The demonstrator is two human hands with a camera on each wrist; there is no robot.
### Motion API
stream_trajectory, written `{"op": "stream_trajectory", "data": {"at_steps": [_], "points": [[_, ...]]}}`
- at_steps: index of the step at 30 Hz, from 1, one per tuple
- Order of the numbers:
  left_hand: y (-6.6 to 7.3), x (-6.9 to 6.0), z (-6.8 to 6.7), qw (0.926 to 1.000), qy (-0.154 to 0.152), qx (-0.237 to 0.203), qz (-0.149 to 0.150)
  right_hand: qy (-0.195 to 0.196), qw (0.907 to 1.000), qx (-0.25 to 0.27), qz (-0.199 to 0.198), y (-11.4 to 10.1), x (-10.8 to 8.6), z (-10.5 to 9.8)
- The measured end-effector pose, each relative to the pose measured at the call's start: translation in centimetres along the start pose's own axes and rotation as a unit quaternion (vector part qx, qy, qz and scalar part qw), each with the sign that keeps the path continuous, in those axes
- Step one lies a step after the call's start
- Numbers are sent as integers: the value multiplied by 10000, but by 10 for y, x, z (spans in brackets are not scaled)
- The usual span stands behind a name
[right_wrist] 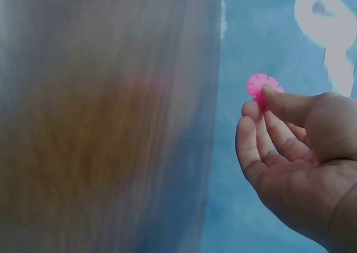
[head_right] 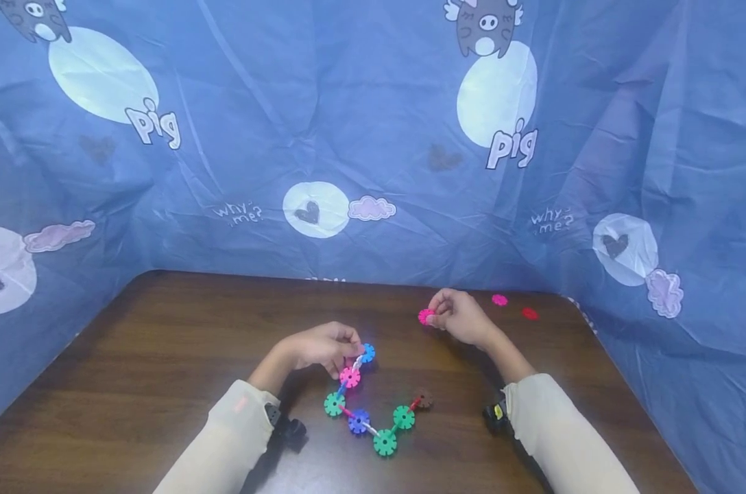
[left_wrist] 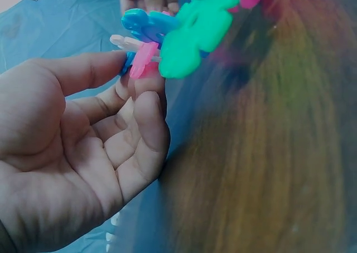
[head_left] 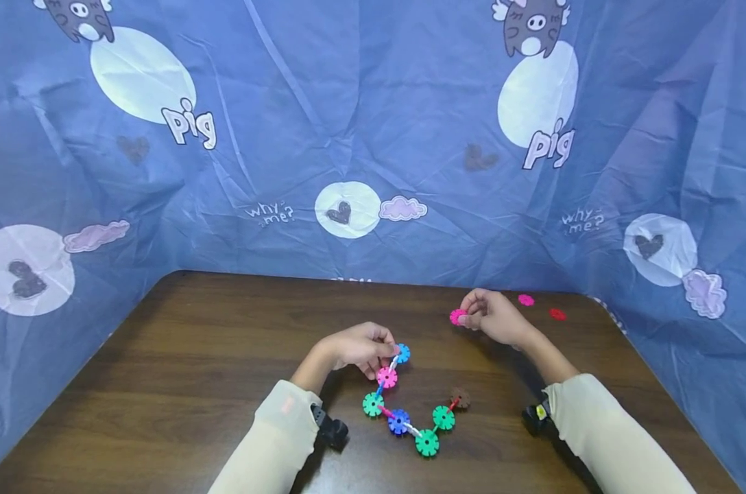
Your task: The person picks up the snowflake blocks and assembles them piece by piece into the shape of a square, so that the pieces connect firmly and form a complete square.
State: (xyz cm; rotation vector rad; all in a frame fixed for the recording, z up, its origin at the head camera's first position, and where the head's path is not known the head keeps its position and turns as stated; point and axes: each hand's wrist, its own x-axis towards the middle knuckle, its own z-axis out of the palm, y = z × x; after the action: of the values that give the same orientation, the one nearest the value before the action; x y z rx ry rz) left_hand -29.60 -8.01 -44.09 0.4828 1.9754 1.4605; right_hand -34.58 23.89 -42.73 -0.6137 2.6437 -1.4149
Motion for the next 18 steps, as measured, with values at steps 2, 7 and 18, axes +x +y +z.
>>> {"op": "stream_trajectory", "data": {"at_steps": [2, 7, 18], "points": [[-1, 0, 0, 10000, 28, 41, -7, -150, 9997, 33, -184, -13, -7, 9], [-2, 0, -1, 9996, 94, 245, 42, -437, 9980, -63, -446, -40, -23, 32], [-3, 3, -1, 9989, 138, 397, 204, -577, 9956, -512, -531, -59, -46, 69]]}}
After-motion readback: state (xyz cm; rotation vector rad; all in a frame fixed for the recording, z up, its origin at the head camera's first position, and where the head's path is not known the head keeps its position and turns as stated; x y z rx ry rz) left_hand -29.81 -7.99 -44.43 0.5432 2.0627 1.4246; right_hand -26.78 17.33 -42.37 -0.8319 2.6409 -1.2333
